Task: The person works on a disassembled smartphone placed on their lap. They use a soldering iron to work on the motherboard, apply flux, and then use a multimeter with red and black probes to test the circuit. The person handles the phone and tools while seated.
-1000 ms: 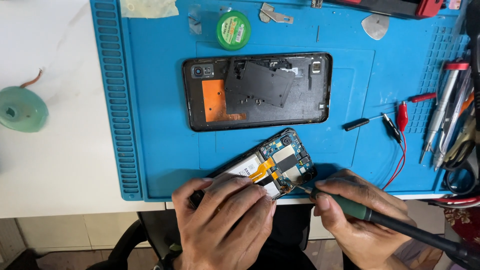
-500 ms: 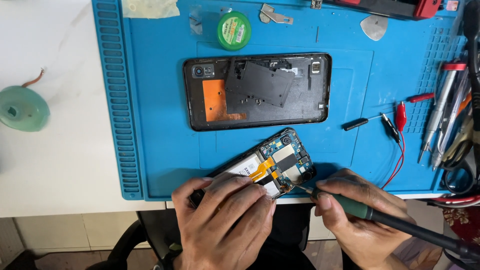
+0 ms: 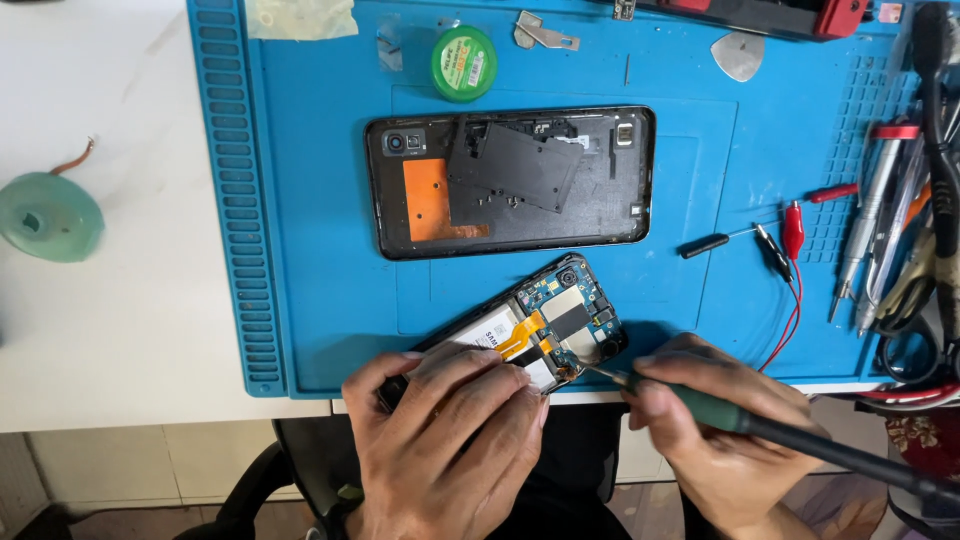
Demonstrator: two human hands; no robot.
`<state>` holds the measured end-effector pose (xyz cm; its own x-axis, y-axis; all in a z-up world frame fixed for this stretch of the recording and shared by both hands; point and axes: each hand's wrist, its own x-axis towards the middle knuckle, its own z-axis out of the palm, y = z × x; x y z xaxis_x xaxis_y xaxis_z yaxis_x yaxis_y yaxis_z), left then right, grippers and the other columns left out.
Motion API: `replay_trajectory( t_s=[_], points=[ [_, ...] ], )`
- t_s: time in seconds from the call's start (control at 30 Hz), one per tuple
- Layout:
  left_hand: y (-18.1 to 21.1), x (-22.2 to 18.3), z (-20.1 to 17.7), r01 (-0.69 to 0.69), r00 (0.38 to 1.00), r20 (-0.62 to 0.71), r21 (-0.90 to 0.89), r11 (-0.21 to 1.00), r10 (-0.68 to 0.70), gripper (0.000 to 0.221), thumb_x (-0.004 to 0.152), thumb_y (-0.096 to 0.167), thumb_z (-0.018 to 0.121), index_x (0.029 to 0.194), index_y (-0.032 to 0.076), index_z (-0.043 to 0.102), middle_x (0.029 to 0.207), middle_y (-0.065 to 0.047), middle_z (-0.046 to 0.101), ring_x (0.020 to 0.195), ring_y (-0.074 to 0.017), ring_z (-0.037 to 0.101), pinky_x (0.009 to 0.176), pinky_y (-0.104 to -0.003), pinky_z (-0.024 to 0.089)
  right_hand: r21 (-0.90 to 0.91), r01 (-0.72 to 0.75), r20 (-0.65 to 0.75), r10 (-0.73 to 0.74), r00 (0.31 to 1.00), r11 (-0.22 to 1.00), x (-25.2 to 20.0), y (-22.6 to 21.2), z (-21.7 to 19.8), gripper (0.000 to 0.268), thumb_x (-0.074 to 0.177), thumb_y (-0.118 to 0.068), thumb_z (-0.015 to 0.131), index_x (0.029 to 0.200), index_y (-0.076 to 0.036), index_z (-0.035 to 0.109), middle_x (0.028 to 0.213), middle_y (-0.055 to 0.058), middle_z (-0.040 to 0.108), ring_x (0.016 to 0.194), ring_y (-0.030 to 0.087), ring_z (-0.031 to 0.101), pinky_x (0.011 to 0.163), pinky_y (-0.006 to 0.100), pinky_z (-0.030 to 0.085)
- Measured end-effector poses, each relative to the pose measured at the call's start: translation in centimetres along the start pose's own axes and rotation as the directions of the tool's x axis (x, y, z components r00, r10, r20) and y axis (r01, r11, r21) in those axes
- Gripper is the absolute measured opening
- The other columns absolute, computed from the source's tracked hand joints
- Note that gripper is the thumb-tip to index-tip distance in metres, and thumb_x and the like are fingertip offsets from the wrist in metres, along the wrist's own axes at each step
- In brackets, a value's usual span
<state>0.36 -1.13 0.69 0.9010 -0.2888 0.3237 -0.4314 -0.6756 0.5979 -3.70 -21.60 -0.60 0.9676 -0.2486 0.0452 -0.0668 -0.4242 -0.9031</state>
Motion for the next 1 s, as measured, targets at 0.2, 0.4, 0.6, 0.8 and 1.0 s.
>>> replay_trajectory(
  t_s=[0.2,0.4,0.6,0.8,1.0],
  points=[
    [-1.8,-1.0,-1.0,0.166,0.977,-0.107,-0.156,0.974,-0.183,0.01,0.089,0.01,0.092,0.094,0.011,0.083,0.107,-0.004,0.078,0.099,-0.0207,0.076,0.093,-0.041,0.05,0.437,0.179,-0.23,-0.083,0.97,0.881,-1.2,5.3,-2.1,0.024,0.118,-0.042,0.068,0.125,-0.019,0.066,0.081,0.002,0.062,0.056,0.012,0.057,0.056,0.022,0.05],
    [-7.5,-1.5,-3.8,0.114,0.992,-0.078,0.208,0.972,-0.099,0.012,0.104,0.014,0.089,0.114,0.019,0.091,0.107,-0.006,0.064,0.098,-0.0316,0.057,0.097,-0.051,0.037,0.477,0.222,-0.245,-0.114,0.963,0.851,-1.1,5.6,-1.7,0.028,0.118,-0.045,0.068,0.127,-0.019,0.065,0.093,0.004,0.054,0.074,0.017,0.048,0.043,0.021,0.046],
    [-8.1,-0.5,-4.0,0.007,0.997,-0.082,0.233,0.973,0.013,0.019,0.103,0.015,0.091,0.121,0.021,0.088,0.104,-0.005,0.066,0.096,-0.0288,0.057,0.095,-0.049,0.035,0.484,0.228,-0.238,-0.124,0.963,0.845,-0.5,5.1,-1.3,0.032,0.113,-0.043,0.074,0.123,-0.013,0.072,0.093,0.004,0.064,0.072,0.019,0.059,0.048,0.024,0.049],
    [-8.4,-0.6,-3.8,-0.035,0.997,-0.06,0.253,0.967,0.052,0.021,0.102,0.021,0.09,0.122,0.019,0.087,0.103,-0.003,0.063,0.099,-0.0284,0.058,0.094,-0.049,0.039,0.549,0.221,-0.193,-0.136,0.972,0.806,0.4,5.3,-1.8,0.026,0.107,-0.022,0.078,0.128,-0.007,0.073,0.084,0.01,0.069,0.057,0.022,0.062,0.047,0.031,0.054],
    [-8.3,-0.3,-4.2,-0.052,0.995,-0.069,0.232,0.971,0.07,0.02,0.106,0.018,0.086,0.125,0.018,0.087,0.102,0.0,0.063,0.1,-0.025,0.056,0.093,-0.045,0.039,0.137,0.459,-0.134,-0.442,0.887,0.878,7.1,0.4,-2.5,0.03,0.111,-0.018,0.07,0.134,0.0,0.065,0.111,0.026,0.074,0.094,0.04,0.082,0.088,0.043,0.073]
  ],
)
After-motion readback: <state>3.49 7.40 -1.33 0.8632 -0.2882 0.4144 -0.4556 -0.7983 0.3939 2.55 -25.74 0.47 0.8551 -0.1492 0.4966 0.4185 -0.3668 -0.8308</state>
